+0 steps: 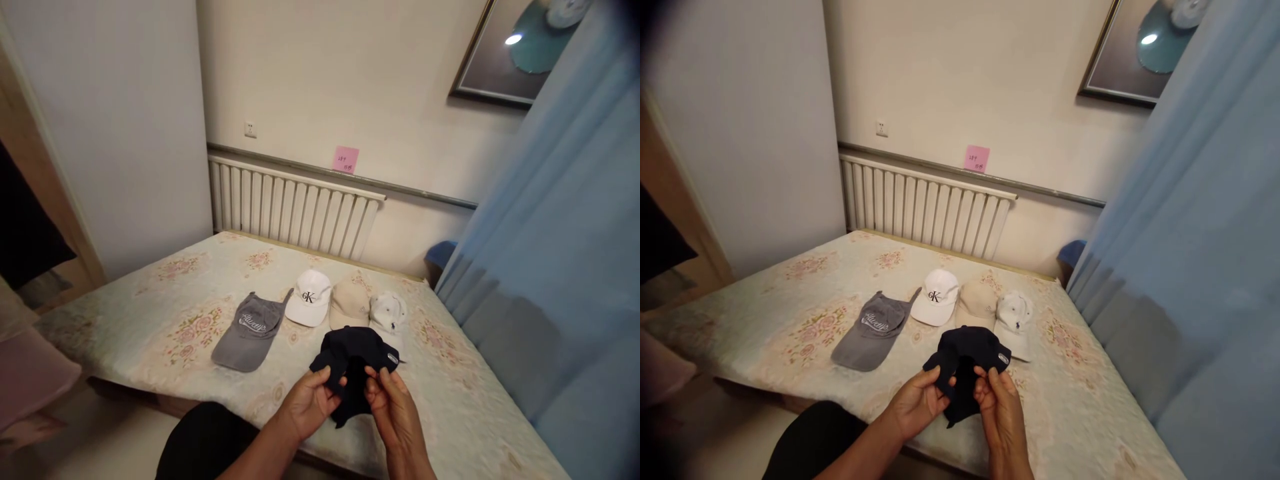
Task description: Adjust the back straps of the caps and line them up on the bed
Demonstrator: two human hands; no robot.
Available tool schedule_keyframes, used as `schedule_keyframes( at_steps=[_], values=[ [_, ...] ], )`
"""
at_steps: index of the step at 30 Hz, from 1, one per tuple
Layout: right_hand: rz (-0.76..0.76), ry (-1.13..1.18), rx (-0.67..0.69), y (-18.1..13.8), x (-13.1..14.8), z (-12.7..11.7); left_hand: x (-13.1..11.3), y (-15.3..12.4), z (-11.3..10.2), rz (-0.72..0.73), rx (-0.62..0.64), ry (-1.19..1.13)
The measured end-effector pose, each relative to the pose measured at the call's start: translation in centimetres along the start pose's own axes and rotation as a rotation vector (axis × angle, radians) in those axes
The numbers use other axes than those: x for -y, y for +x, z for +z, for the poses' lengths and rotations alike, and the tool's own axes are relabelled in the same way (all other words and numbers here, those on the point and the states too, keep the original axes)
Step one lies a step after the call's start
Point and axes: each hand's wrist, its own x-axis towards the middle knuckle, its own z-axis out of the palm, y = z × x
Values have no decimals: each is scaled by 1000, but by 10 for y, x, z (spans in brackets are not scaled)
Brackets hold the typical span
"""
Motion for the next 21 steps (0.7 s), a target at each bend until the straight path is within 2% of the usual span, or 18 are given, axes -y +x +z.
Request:
schedule_keyframes(
  at_steps=[10,15,21],
  values=[
    [57,10,67,1,-4,-8,11,0,2,-98,57,196],
    [79,52,48,3,-5,-12,12,-3,4,-118,86,306],
    [83,106,112,4,-4,-18,12,-2,9,-140,97,297]
  ],
)
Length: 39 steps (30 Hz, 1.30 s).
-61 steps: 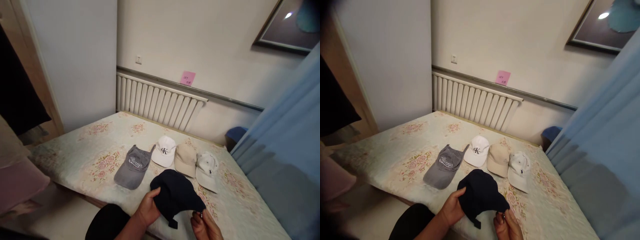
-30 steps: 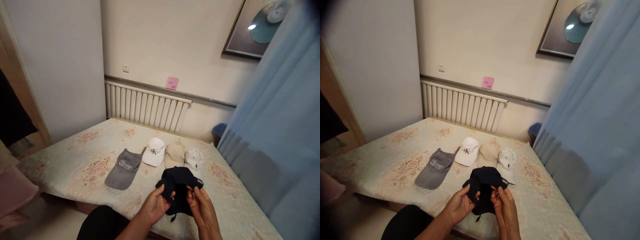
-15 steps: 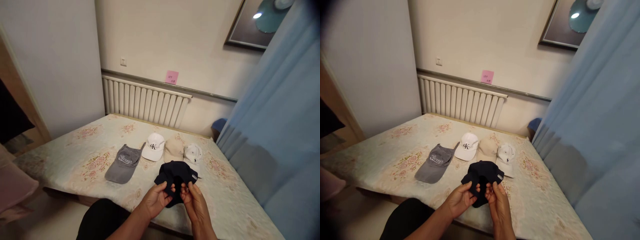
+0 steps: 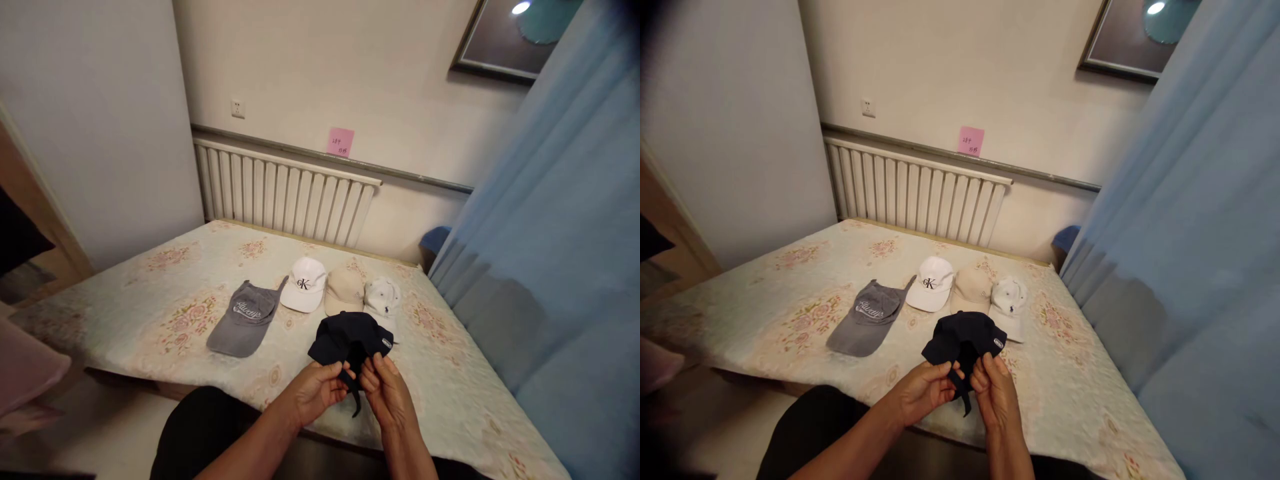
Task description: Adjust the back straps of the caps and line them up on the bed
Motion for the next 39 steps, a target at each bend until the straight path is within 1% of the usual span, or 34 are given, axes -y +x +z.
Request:
schedule_keyframes(
  at_steps=[5,9,14,23,28,35,39],
  values=[
    [14,-54,-11,0,1,-3,-2,0,4,5,-73,-56],
    [40,-80,-12,-1,2,-5,-3,2,2,17,-60,-43],
    [62,-50,-30,-2,4,-4,-3,5,-5,25,-39,-32],
    [63,-56,-16,-3,3,-4,2,7,-12,25,-59,-25],
    [28,-87,-47,-4,2,-3,1,6,-11,12,-68,-30],
    [40,-93,-53,-7,4,-2,4,2,-9,12,-97,9],
    [46,-84,-44,-8,4,-2,5,-1,-7,38,-102,58]
  ],
)
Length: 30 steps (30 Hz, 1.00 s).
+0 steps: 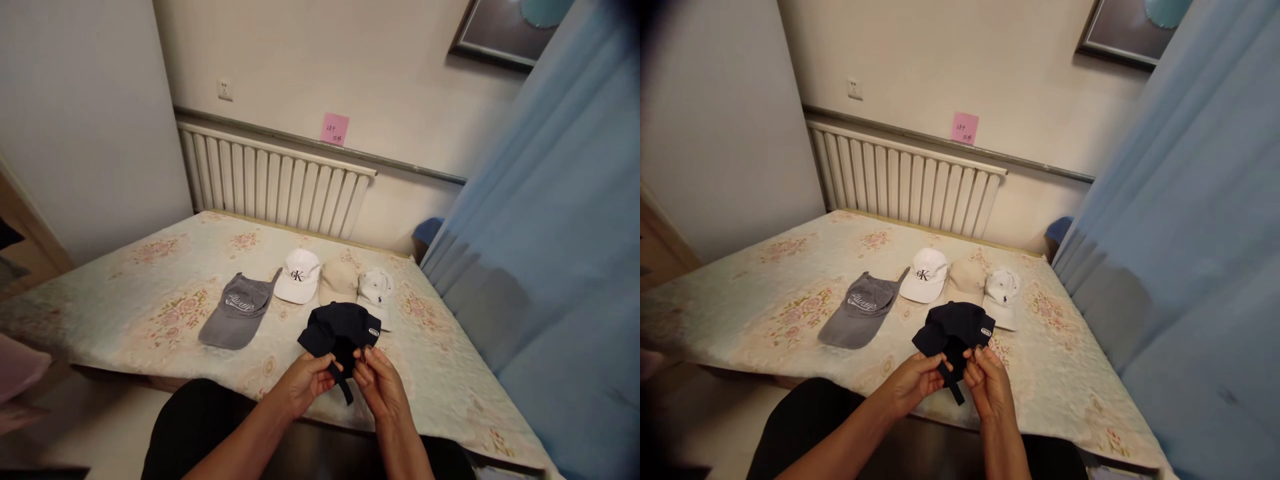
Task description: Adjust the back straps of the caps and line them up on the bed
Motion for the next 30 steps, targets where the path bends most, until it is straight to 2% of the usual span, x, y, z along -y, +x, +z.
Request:
schedule_keyframes(
  at_steps=[4,12,16,19,24,30],
  values=[
    [0,-9,3,0,-1,0,2,-5,4,28,-82,89],
    [-2,16,-19,2,-4,-1,6,-10,9,183,-427,130],
    [-6,77,-31,4,-4,-3,4,-9,5,316,-497,196],
    [-19,87,-55,5,-5,-4,3,-9,4,379,-469,300],
    [-38,80,-49,4,-3,-4,-1,-13,7,327,-256,570],
    [-54,46,-54,2,0,-3,-4,-14,4,312,-190,964]
  ],
)
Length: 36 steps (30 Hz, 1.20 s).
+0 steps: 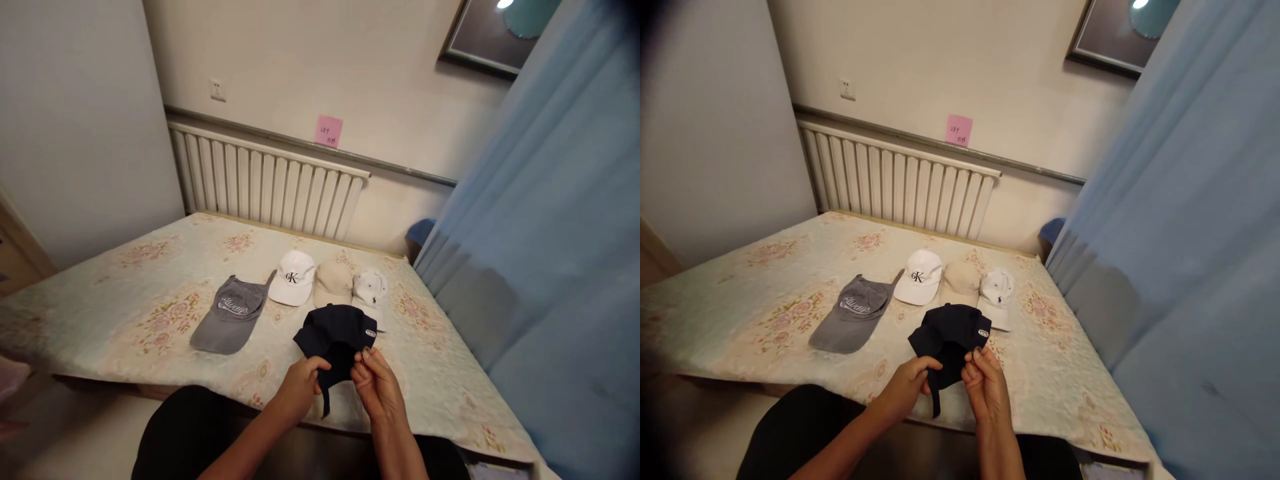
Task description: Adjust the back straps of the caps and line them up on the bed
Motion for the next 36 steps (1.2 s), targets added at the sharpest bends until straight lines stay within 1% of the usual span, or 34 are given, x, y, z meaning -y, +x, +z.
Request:
schedule_keyframes(
  at_steps=[3,7,9,14,19,22,25,27,29,31,33,36],
  values=[
    [7,9,-6,-1,1,-1,2,0,-3,75,35,255],
    [16,35,10,-1,1,-2,2,-4,-8,231,-17,468],
    [14,34,6,-1,1,-2,0,-7,-10,266,-27,518],
    [-3,15,-52,0,2,-4,2,-9,-13,291,26,579],
    [-29,19,-68,1,3,-7,4,-7,-15,312,4,725],
    [-36,31,-78,2,3,-8,1,-8,-17,337,-38,789],
    [-30,25,-79,2,3,-8,-2,-9,-17,348,-81,723],
    [-33,31,-77,2,3,-9,-5,-8,-17,339,-78,551],
    [-49,38,-74,2,3,-9,-8,-7,-16,265,-64,328],
    [-68,36,-78,2,4,-10,-11,-6,-15,157,-62,150],
    [-97,26,-90,1,4,-9,-13,-5,-15,92,-80,56],
    [-178,0,-103,-1,7,-8,-14,-5,-14,67,-100,-7]
  ],
)
